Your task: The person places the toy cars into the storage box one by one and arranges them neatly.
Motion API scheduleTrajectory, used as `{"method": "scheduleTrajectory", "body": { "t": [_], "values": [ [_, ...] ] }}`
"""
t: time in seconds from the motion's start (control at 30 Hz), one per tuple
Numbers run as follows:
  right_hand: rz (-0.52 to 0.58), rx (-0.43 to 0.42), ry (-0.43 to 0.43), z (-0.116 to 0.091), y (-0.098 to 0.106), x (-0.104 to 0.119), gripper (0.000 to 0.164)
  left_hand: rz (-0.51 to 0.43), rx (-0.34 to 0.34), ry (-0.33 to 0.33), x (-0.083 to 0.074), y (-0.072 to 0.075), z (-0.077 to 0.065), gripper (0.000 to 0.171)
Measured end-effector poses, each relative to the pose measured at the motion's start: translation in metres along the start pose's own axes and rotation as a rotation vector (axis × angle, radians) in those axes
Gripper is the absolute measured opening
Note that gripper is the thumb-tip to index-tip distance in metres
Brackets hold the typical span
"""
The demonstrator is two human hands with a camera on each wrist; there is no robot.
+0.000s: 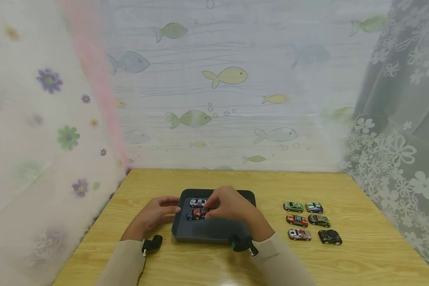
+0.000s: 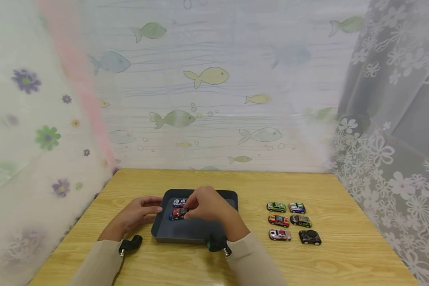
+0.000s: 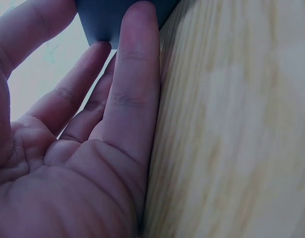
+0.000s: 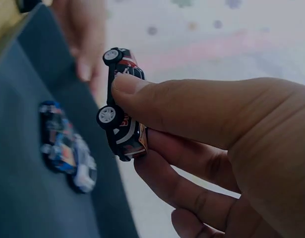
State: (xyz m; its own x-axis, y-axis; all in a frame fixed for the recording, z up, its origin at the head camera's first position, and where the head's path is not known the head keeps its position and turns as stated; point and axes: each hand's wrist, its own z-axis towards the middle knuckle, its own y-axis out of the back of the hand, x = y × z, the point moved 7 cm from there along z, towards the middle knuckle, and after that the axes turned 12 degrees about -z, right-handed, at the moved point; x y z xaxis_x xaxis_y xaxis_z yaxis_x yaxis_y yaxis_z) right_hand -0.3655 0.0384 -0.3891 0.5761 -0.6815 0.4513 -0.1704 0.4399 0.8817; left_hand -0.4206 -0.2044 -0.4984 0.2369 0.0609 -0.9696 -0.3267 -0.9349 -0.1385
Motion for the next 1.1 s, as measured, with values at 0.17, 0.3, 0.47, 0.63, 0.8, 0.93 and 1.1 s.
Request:
{"method": "scheduleTrajectory", "body": {
  "t": [0.17, 0.3, 0.47, 0.63, 0.8, 0.93, 1.1],
  "values": [
    [-0.027, 0.05, -0.02, 0.008, -0.02, -0.003, 0.023, -0.006, 0.006, -0.006, -0.001, -0.002, 0.001, 0.062],
    [-0.038, 0.056, -0.02, 0.012, -0.033, -0.002, 0.023, -0.008, 0.002, -0.001, -0.001, -0.003, 0.002, 0.062],
    [0.002, 0.058, -0.031, 0.014, -0.045, 0.0, 0.021, 0.011, -0.018, 0.01, 0.001, -0.001, 0.002, 0.059],
    [0.024, 0.047, -0.047, 0.015, -0.051, 0.0, 0.018, 0.005, -0.009, 0.004, -0.001, 0.0, 0.0, 0.06],
    [0.016, 0.045, -0.053, 0.017, -0.055, 0.001, 0.017, 0.005, -0.009, 0.002, -0.001, 0.001, 0.0, 0.063],
    [-0.011, 0.044, -0.058, 0.018, -0.058, 0.0, 0.016, 0.005, -0.019, 0.014, 0.0, 0.001, 0.0, 0.063],
    [-0.024, 0.029, -0.051, 0.018, -0.06, -0.002, 0.014, 0.015, -0.025, 0.014, 0.002, 0.001, 0.001, 0.059]
  ]
}}
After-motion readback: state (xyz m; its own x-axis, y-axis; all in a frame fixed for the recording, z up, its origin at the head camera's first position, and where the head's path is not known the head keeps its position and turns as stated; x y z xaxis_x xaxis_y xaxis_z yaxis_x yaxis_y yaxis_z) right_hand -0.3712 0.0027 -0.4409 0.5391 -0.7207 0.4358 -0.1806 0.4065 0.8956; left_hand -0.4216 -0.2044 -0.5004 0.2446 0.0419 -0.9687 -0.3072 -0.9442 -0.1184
